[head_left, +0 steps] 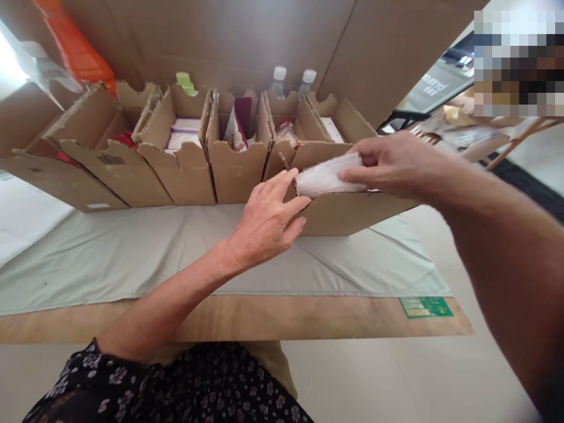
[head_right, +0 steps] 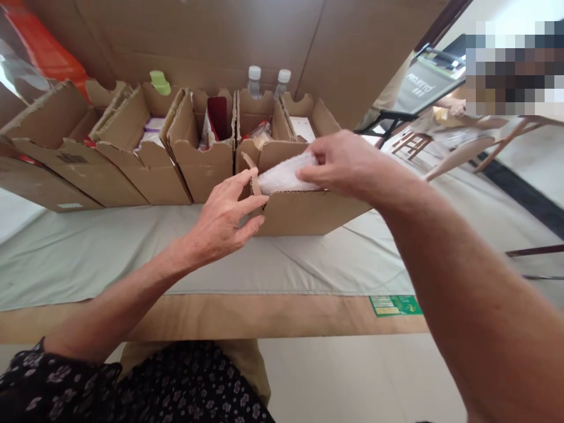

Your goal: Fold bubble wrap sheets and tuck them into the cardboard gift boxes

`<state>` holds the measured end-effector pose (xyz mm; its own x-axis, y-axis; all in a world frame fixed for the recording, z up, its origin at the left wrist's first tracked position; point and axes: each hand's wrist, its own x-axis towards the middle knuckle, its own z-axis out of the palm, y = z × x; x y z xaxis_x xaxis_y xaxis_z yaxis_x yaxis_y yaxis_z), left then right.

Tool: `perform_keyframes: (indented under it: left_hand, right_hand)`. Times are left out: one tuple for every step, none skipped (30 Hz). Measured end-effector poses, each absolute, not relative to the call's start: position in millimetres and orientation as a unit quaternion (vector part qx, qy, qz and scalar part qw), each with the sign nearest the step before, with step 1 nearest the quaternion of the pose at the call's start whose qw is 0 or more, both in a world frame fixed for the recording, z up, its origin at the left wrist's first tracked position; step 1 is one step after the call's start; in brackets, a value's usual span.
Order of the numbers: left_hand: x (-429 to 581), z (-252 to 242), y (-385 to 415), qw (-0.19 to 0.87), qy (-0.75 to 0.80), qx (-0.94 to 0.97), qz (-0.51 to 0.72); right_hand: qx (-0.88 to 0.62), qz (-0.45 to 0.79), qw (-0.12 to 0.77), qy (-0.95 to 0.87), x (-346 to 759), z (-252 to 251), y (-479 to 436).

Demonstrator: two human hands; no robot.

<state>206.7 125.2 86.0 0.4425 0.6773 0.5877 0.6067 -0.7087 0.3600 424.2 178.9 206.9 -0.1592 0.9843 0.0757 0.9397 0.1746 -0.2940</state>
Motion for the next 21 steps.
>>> perform_keyframes:
  left_hand:
    - [206.4,85.1,123.6,0.051,0.379,0.847,0.37]
    - [206.5,84.7,122.8,0.055,0.379,0.846,0.37]
    - [207.1,84.6,122.4,0.06,0.38,0.846,0.369]
    - [207.9,84.6,122.5,0.064,0.381,0.846,0.367]
    - [208.8,84.6,122.6,0.067,0.382,0.845,0.367]
    - [209.6,84.2,122.7,0.069,0.383,0.845,0.368]
    - [210.3,83.6,122.6,0.069,0.384,0.844,0.369]
    - [210.8,82.8,122.3,0.067,0.385,0.842,0.371]
    - [211.1,81.7,121.8,0.064,0.387,0.841,0.374]
    - [211.4,80.4,121.3,0.06,0.388,0.839,0.377]
    - [211.6,79.2,120.9,0.057,0.389,0.837,0.38]
    - [211.8,78.0,120.5,0.054,0.391,0.835,0.384]
    - [212.0,77.1,120.2,0.052,0.392,0.833,0.387]
    - [212.3,76.5,120.1,0.052,0.392,0.832,0.39]
    - [212.5,76.3,120.0,0.053,0.391,0.831,0.392]
    - [212.9,76.4,119.9,0.054,0.391,0.831,0.392]
    - [213.4,76.8,119.9,0.055,0.39,0.832,0.391]
    - [213.9,77.3,119.8,0.055,0.39,0.833,0.389]
    - [214.5,77.8,119.6,0.053,0.39,0.833,0.389]
    - [215.1,78.2,119.4,0.049,0.391,0.832,0.39]
    - [215.6,78.4,119.2,0.046,0.393,0.831,0.391]
  right_hand:
    - [-0.63,0.069,0.069,-0.771,419.7,213.9,183.5]
    - [-0.613,0.063,0.024,-0.787,414.7,221.3,188.2]
    - [-0.595,0.066,0.001,-0.801,409.1,228.5,192.6]
    - [-0.583,0.074,-0.019,-0.809,402.7,234.6,196.5]
    - [-0.585,0.078,-0.043,-0.806,395.6,238.8,199.5]
    - [-0.6,0.078,-0.072,-0.793,388.0,240.8,201.7]
    - [-0.62,0.077,-0.104,-0.774,380.3,240.0,203.0]
    - [-0.639,0.081,-0.134,-0.754,373.1,236.7,203.5]
    - [-0.645,0.085,-0.148,-0.744,366.8,231.2,203.2]
    - [-0.641,0.088,-0.145,-0.748,361.9,224.2,202.4]
    - [-0.631,0.085,-0.126,-0.761,358.8,216.6,201.2]
    - [-0.621,0.076,-0.098,-0.774,357.6,209.2,199.8]
    - [-0.615,0.063,-0.067,-0.783,358.4,202.7,198.6]
    - [-0.614,0.055,-0.037,-0.787,361.2,197.5,198.0]
    - [-0.618,0.055,-0.016,-0.784,365.7,193.7,198.3]
    - [-0.622,0.064,-0.006,-0.78,371.5,190.8,199.7]
    - [-0.62,0.083,0.0,-0.78,378.2,188.6,202.3]
    - [-0.612,0.104,0.004,-0.784,385.1,186.6,205.9]
    - [-0.601,0.123,0.01,-0.79,391.4,184.4,210.1]
    - [-0.592,0.136,0.033,-0.794,396.5,181.8,214.5]
    - [-0.586,0.143,0.078,-0.794,399.7,178.9,218.4]
